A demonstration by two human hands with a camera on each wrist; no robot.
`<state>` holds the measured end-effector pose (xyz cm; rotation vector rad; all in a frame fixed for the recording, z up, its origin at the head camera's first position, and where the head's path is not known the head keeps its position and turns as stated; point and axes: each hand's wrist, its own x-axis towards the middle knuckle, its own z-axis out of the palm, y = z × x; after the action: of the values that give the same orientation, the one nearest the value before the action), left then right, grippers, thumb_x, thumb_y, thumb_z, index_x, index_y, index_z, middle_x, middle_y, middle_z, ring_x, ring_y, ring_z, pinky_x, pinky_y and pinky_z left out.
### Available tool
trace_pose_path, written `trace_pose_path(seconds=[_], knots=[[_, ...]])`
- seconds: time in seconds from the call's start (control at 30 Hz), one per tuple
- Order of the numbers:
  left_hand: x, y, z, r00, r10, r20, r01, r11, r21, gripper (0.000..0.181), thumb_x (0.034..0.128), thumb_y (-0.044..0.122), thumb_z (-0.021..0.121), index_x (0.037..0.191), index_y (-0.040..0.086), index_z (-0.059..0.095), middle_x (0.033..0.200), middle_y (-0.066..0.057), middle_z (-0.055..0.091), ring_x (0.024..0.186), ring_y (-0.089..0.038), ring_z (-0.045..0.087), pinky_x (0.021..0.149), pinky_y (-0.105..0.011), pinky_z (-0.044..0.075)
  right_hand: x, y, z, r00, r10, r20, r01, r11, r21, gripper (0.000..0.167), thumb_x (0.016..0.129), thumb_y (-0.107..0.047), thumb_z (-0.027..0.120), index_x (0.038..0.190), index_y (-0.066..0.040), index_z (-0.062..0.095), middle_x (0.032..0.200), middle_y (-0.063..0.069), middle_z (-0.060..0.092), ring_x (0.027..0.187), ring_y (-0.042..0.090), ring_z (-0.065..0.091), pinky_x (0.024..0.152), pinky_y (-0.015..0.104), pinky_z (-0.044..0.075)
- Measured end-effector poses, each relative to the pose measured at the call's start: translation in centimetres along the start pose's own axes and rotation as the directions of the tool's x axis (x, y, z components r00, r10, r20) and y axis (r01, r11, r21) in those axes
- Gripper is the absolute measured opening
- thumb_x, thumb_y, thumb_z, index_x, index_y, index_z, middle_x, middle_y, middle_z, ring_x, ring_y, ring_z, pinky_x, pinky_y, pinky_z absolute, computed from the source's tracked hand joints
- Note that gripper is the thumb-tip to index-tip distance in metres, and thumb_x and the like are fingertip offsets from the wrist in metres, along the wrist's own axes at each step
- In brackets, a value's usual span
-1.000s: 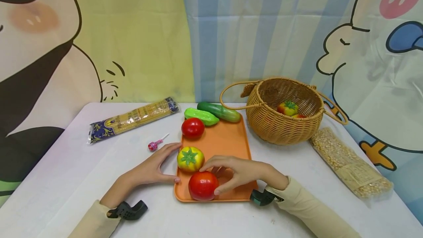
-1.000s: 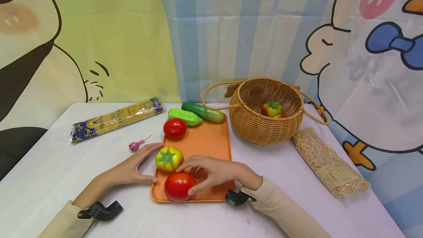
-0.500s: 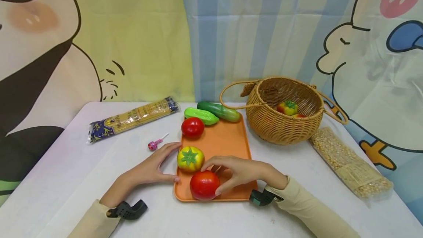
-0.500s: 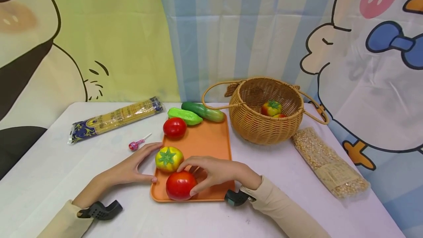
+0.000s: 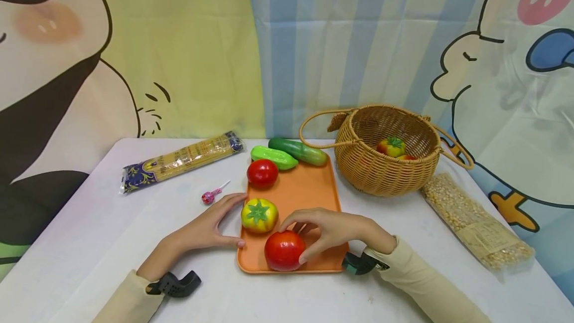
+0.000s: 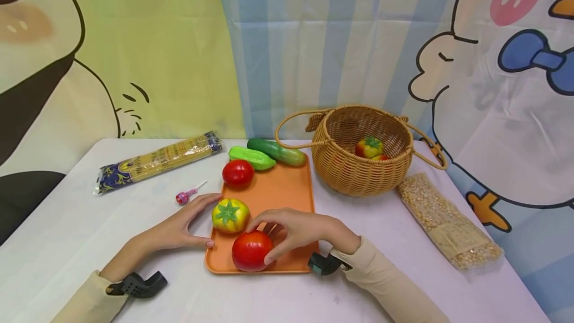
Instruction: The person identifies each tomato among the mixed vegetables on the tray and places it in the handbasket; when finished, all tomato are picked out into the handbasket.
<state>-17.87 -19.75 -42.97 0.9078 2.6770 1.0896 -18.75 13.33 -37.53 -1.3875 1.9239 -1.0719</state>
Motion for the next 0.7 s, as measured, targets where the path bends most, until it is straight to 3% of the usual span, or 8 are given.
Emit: trace_pose_path(seconds=[0.43, 0.7], knots=[[0.0, 0.0, 0.0, 1.0, 0.004, -0.004, -0.004, 1.0, 0.005, 0.101, 0.0722, 0.051, 0.082, 0.152, 0.014, 0.032, 0.154, -0.01, 0.034, 0.141, -0.035, 0.033, 0.111, -0.06, 0.031, -1.2, -0.6, -1.9, 0.998, 0.001, -0.06, 0.0, 1.0, 0.023, 0.052, 0.085, -0.017, 0.077, 0.129, -0.005, 0.052, 0.129, 0.01, 0.057, 0.113, 0.019, 0.06, 0.097, 0.033, 0.052], [0.0, 0.0, 0.0, 1.0, 0.011, -0.003, -0.011, 1.0, 0.008, 0.101, 0.0722, 0.05, 0.082, 0.152, 0.013, 0.032, 0.154, -0.01, 0.034, 0.141, -0.035, 0.033, 0.112, -0.059, 0.031, -2.2, -1.2, -3.4, 0.989, -0.045, -0.139, 0.039, 0.998, -0.048, 0.053, 0.084, -0.015, 0.078, 0.129, -0.003, 0.052, 0.129, 0.012, 0.058, 0.111, 0.021, 0.062, 0.095, 0.035, 0.053]])
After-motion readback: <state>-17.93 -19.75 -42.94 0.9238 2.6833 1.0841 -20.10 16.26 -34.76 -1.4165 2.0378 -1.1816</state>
